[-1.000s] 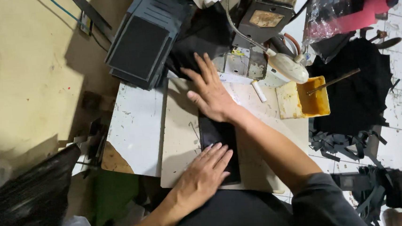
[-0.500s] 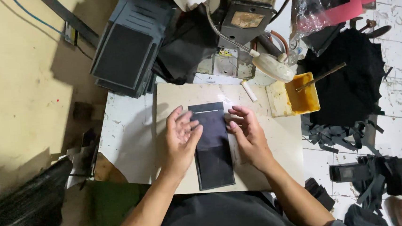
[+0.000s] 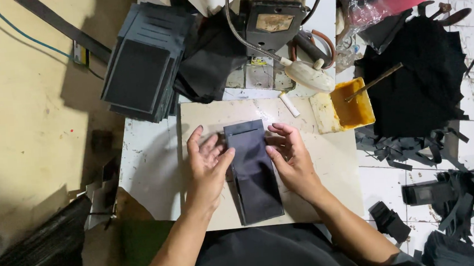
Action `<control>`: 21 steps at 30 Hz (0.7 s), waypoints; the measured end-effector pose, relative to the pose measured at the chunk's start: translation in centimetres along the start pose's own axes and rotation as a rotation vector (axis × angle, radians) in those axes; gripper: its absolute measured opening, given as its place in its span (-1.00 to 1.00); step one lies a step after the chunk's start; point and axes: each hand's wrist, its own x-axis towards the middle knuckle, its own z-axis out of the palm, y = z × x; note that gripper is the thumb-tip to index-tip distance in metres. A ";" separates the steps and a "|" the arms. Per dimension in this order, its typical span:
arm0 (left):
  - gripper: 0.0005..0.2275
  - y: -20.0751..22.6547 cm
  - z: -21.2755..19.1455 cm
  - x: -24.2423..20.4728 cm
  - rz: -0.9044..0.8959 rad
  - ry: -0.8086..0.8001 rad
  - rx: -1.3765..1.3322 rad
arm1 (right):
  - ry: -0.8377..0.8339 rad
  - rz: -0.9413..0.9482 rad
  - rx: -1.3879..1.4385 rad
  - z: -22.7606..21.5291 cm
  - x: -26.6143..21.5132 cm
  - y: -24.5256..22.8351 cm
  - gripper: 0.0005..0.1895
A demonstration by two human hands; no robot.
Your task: The person repeatedly applies a brown adhesive from a container onto a small black fabric piece using a stick, then presses the fabric flat with their hands. This cycle is performed multiple times on the same piece.
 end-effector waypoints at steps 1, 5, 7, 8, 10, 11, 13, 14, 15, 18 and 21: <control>-0.16 -0.1 0.0 0.0 -0.001 -0.003 0.002 | 0.004 0.001 0.001 -0.1 0.0 0.3 -0.44; -0.31 -1.1 0.0 -0.2 0.077 -0.080 0.177 | 0.040 0.020 0.056 -0.2 -0.2 0.7 -0.39; -0.36 -1.4 0.0 -0.3 0.149 -0.103 0.265 | 0.067 0.010 0.031 -0.3 -0.2 0.4 -0.37; -0.38 -1.3 0.0 -0.3 0.171 -0.108 0.278 | 0.072 0.005 0.008 -0.4 -0.1 0.3 -0.32; -0.40 -0.9 0.0 -0.5 0.193 -0.116 0.292 | 0.078 0.000 -0.015 -0.4 0.0 0.0 -0.26; -0.43 -0.5 0.1 -0.7 0.193 -0.117 0.290 | 0.057 0.025 0.054 -0.5 0.1 -0.1 -0.27; -0.45 -0.2 0.1 -0.7 0.192 -0.120 0.289 | 0.038 0.051 0.123 -0.6 0.4 -0.1 -0.27; -0.45 -0.3 0.1 -0.7 0.194 -0.116 0.272 | 0.036 0.055 0.155 -0.6 0.6 -0.1 -0.28; -0.46 -0.3 0.0 -0.7 0.196 -0.109 0.255 | 0.031 0.059 0.186 -0.6 0.8 0.0 -0.28; -0.47 -0.4 0.5 -1.0 0.154 -0.112 0.157 | 0.001 0.066 0.245 -0.6 1.0 0.1 -0.29; -0.47 -0.7 0.8 -0.9 0.137 -0.107 0.089 | -0.002 0.080 0.297 -0.6 1.3 0.2 -0.29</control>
